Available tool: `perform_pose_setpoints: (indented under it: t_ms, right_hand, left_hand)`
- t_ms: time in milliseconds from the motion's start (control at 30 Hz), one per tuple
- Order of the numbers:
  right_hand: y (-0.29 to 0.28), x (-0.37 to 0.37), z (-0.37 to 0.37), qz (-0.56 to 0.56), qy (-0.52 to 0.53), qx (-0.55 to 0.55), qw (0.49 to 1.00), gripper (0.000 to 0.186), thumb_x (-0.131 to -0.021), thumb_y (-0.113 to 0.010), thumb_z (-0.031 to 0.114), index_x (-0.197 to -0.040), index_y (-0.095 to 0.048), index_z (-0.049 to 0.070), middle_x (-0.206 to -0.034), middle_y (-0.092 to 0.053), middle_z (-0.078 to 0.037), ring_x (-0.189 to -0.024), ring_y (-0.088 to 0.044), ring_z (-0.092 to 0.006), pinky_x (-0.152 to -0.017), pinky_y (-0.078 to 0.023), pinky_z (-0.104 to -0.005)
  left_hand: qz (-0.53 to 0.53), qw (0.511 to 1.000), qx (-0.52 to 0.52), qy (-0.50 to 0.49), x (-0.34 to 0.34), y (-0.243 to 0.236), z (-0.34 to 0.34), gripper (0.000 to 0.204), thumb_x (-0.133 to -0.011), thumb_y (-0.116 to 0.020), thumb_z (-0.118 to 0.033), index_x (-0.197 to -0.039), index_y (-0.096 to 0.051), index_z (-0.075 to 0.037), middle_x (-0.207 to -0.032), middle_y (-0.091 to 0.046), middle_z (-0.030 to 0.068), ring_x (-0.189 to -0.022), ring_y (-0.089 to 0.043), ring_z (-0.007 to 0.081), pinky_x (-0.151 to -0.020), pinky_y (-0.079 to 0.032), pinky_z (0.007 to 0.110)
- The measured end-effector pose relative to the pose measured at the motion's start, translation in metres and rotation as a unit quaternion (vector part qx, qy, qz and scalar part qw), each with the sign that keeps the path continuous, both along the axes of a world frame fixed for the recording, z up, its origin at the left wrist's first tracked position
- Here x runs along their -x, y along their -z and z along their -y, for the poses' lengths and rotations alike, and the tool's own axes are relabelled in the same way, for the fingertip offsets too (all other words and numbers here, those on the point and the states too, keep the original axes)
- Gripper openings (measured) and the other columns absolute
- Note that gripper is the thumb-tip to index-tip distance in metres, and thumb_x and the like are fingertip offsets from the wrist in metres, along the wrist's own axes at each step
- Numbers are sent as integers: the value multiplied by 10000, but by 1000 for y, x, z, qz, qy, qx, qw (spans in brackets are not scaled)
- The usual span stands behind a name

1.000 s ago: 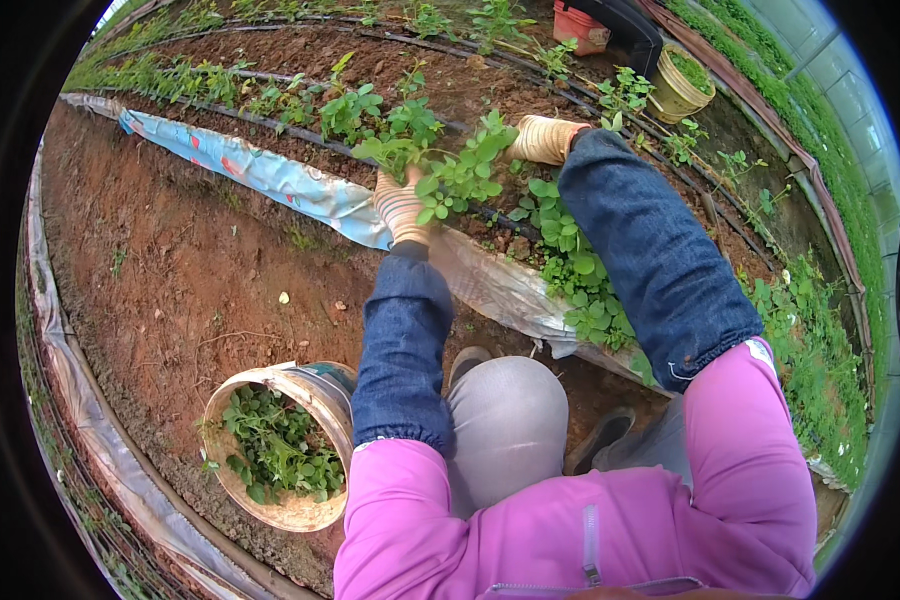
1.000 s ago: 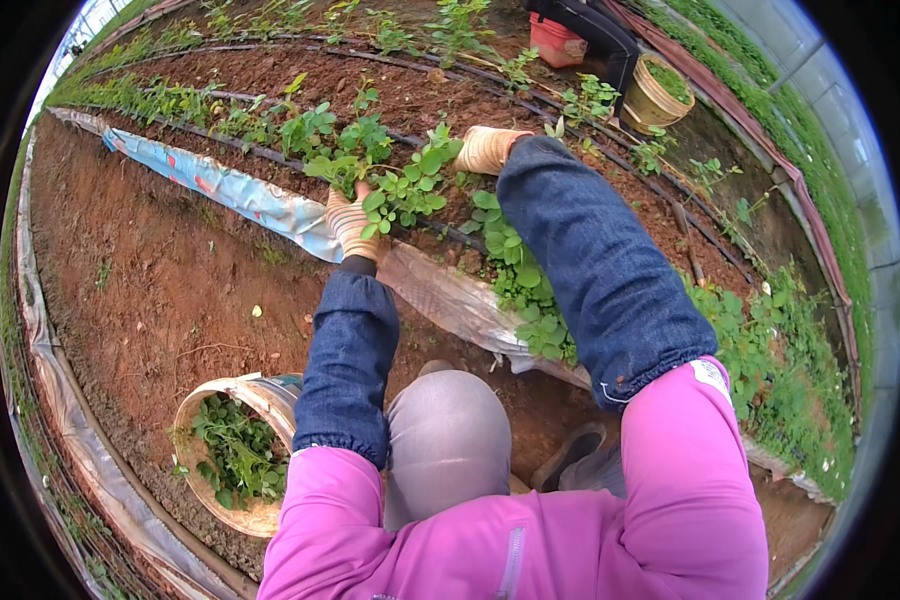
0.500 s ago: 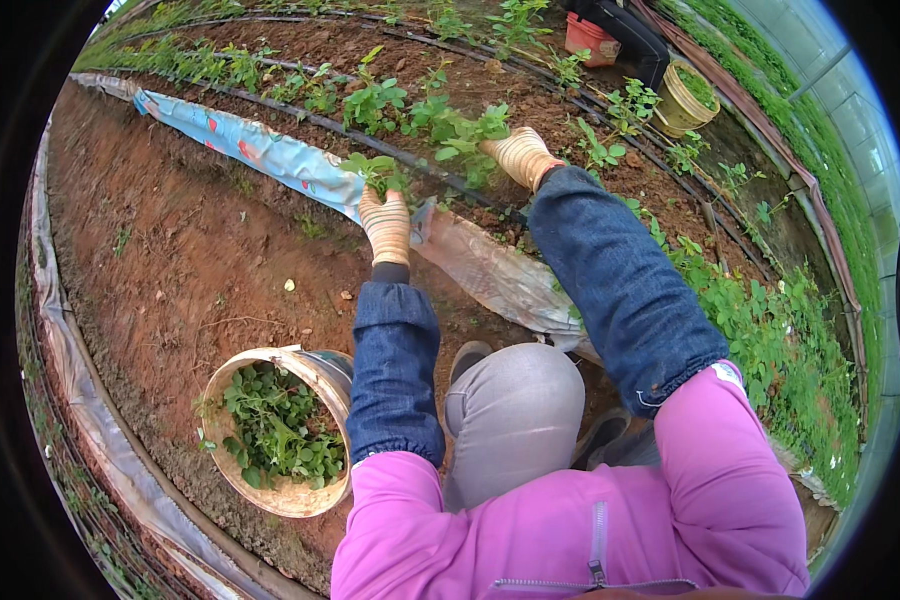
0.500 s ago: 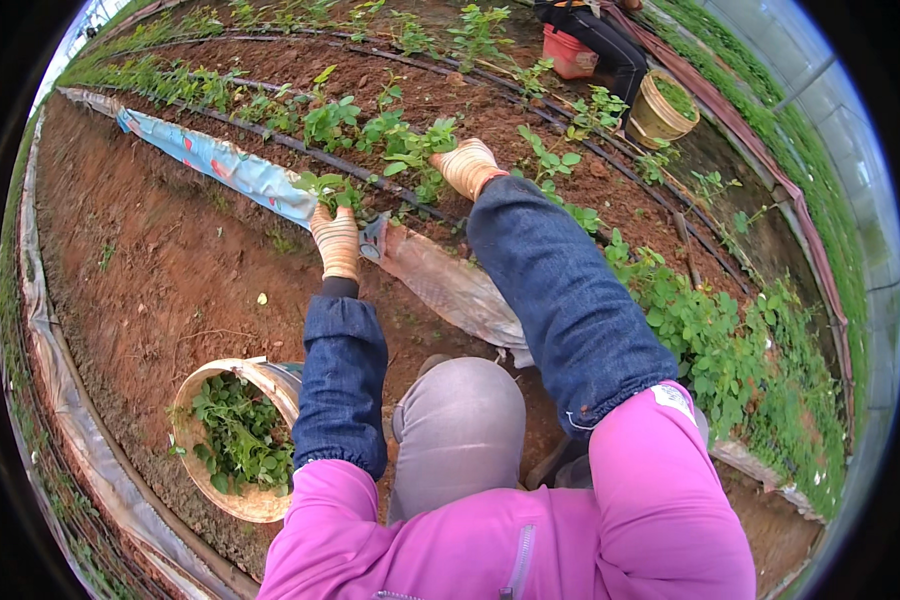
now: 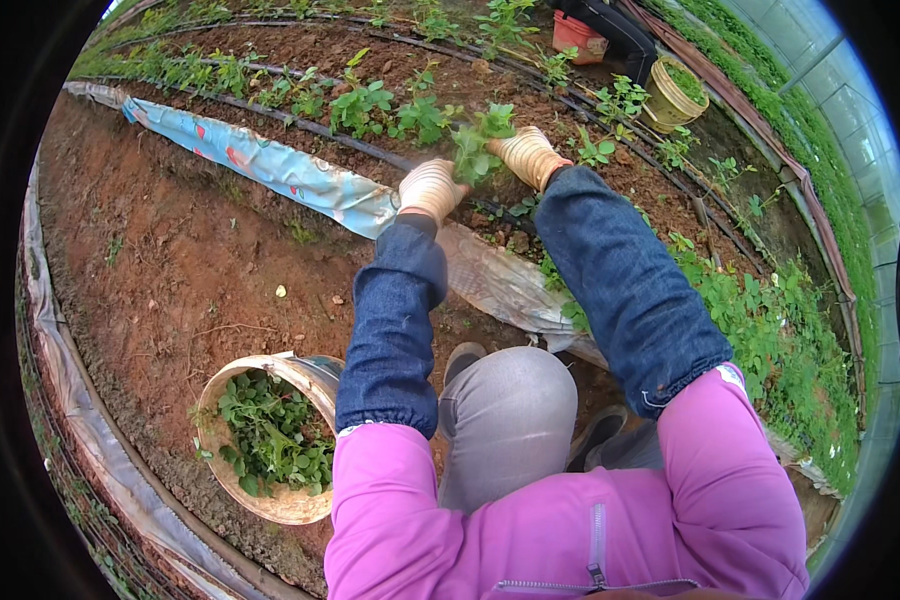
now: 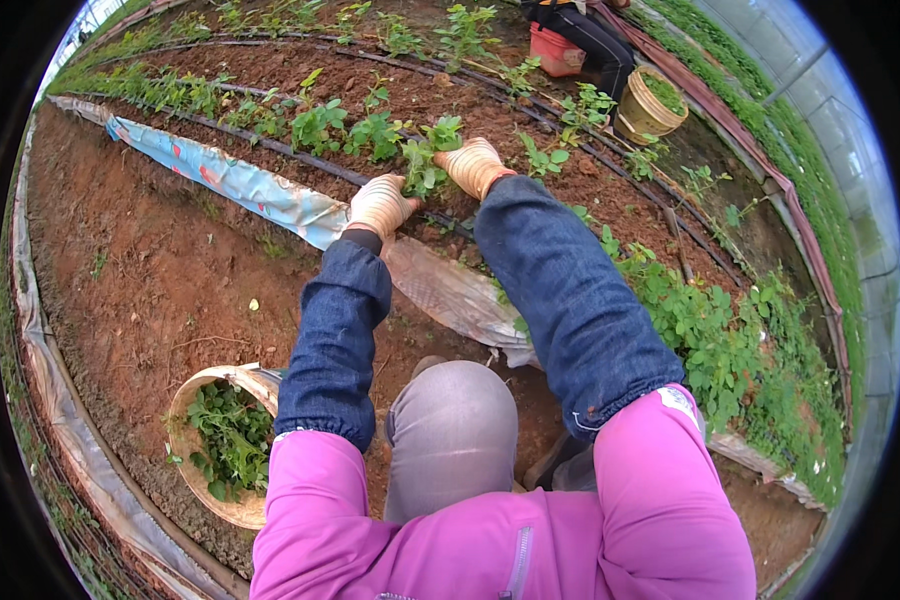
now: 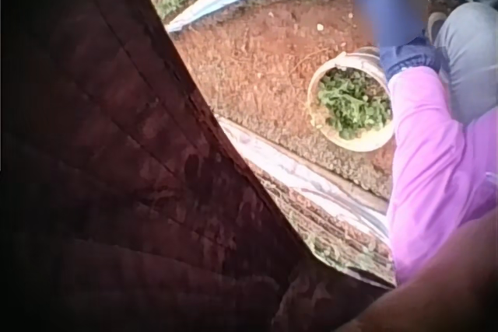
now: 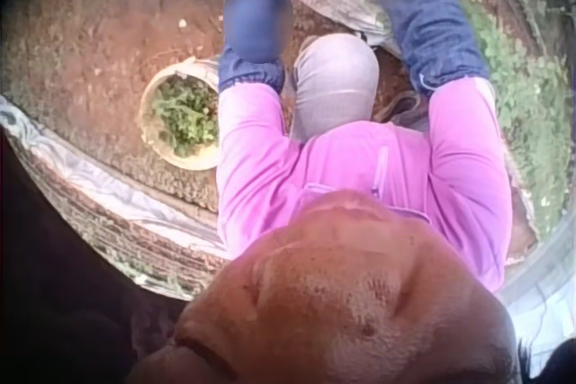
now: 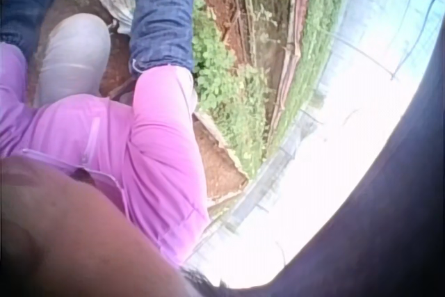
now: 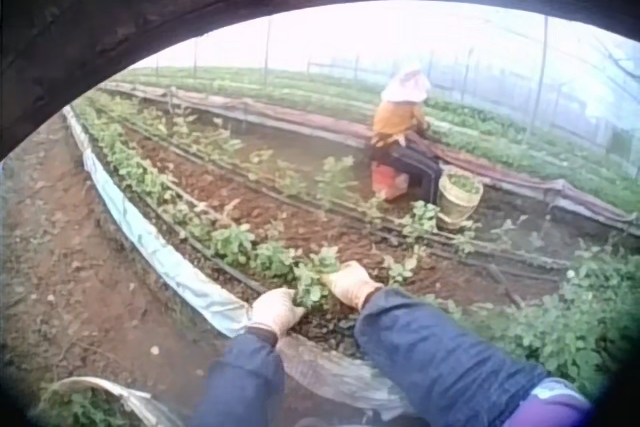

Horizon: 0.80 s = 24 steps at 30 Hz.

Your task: The person kneels in a greenhouse and harvests leafy green plants by hand. They pull the plants from the soil, gather them into a bunch, and place them into a bucket positioned beside them.

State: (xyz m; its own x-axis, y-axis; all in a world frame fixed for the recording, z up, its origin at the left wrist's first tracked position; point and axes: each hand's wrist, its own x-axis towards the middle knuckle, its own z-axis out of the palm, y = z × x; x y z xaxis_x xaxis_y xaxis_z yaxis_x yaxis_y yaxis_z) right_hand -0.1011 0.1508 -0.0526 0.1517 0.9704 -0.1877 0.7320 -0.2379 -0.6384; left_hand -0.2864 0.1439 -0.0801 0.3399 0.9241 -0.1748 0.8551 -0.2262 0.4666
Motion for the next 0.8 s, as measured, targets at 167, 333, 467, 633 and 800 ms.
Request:
perform_pose_setpoints:
  t_ms: [167,333,467,633,800]
  right_hand:
    - [6,-6,-4,-12,17,-2,1000,345,-807,-684,343,-961,-700,34,-878,-704,-147,-811,-651,-257,-765,-492,-366]
    - [-4,1,6,-42,5,-21,999,314,-806,-681,323,-947,-699,43,-852,-702,-140,-769,-637,-256,-742,-484,-372]
    - [-9,0,10,-40,-15,-41,998,295,-807,-682,313,-935,-694,48,-824,-697,-121,-736,-615,-242,-722,-478,-374]
    - [-15,4,13,-66,-28,-62,995,287,-809,-684,315,-943,-693,61,-807,-693,-107,-726,-604,-207,-718,-474,-368]
    - [-25,-4,15,-70,50,-12,996,508,-824,-717,404,-1062,-659,-41,-986,-694,-148,-886,-623,-221,-806,-471,-362]
  left_hand:
    - [10,1000,-14,7,-7,17,-25,511,-776,-719,-342,-1175,-649,-31,-1085,-669,201,-1040,-636,321,-918,-491,369]
    - [84,996,-9,-42,0,25,-30,482,-771,-688,-307,-1128,-654,16,-1036,-662,254,-999,-645,348,-884,-501,373]
    - [96,992,-36,-69,3,32,-34,554,-760,-710,-331,-1162,-630,42,-1045,-666,249,-999,-649,345,-881,-504,363]
    - [135,985,-65,-81,3,28,-28,425,-777,-689,-343,-1039,-687,-10,-996,-675,233,-974,-644,358,-872,-502,394]
    - [193,979,-30,-63,3,33,-16,374,-787,-671,-317,-993,-686,-5,-925,-682,225,-903,-653,366,-815,-510,398]
